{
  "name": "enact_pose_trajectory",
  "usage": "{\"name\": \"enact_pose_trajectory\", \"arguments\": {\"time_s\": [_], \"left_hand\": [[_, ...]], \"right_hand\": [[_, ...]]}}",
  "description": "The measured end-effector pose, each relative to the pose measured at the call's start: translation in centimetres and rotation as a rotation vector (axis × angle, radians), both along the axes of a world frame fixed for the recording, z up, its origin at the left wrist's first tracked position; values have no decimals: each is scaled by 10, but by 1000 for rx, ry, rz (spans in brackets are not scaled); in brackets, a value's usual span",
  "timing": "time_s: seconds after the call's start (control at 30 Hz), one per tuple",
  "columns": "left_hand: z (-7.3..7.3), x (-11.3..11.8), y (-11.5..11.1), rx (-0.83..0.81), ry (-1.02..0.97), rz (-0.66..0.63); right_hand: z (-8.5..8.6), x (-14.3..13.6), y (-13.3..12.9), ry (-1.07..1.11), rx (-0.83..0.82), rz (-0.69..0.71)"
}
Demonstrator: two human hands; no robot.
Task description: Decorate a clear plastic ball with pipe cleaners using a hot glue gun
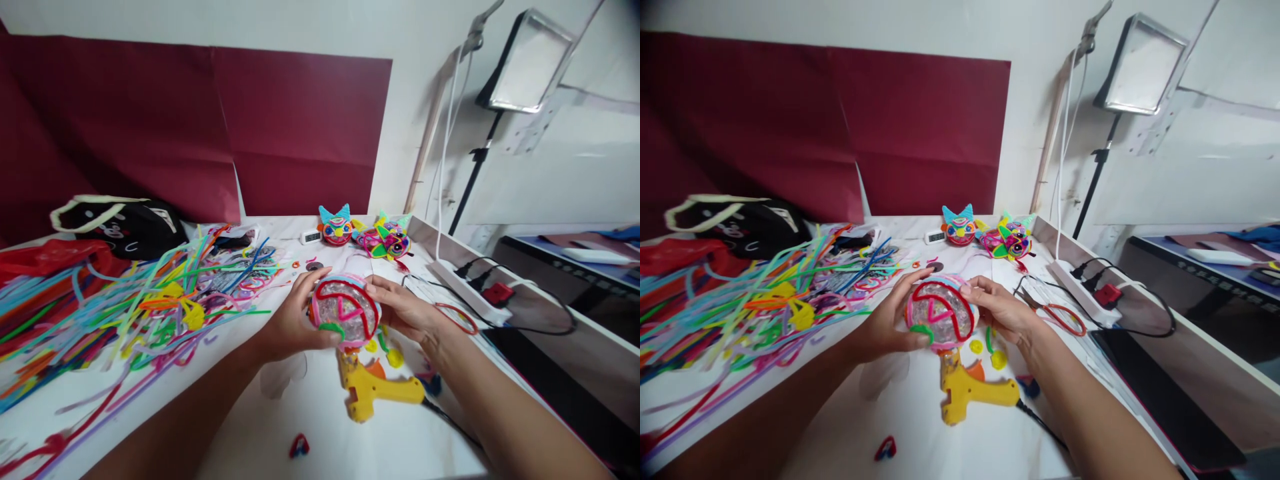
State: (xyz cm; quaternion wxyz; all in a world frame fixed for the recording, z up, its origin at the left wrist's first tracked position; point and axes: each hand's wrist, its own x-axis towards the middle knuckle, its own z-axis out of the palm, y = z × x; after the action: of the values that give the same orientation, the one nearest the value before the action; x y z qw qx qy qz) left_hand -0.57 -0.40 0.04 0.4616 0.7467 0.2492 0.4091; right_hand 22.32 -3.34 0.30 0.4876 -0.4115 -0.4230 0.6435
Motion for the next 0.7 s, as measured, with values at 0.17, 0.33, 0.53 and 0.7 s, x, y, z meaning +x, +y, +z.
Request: {"name": "enact_pose_trajectory", "arguments": {"time_s": [0.17,0.33,0.53,0.7], "left_hand": [[5,-4,3,100,82,-5],[9,-7,3,128,144,-46],[8,-9,3,234,272,-158],[4,-11,5,324,334,-186]], "right_hand": [[7,-3,-4,-46,4,0],[11,-9,-9,-85,13,5],[12,-11,-13,-159,-4,54],[12,-12,-14,-254,1,59]]}}
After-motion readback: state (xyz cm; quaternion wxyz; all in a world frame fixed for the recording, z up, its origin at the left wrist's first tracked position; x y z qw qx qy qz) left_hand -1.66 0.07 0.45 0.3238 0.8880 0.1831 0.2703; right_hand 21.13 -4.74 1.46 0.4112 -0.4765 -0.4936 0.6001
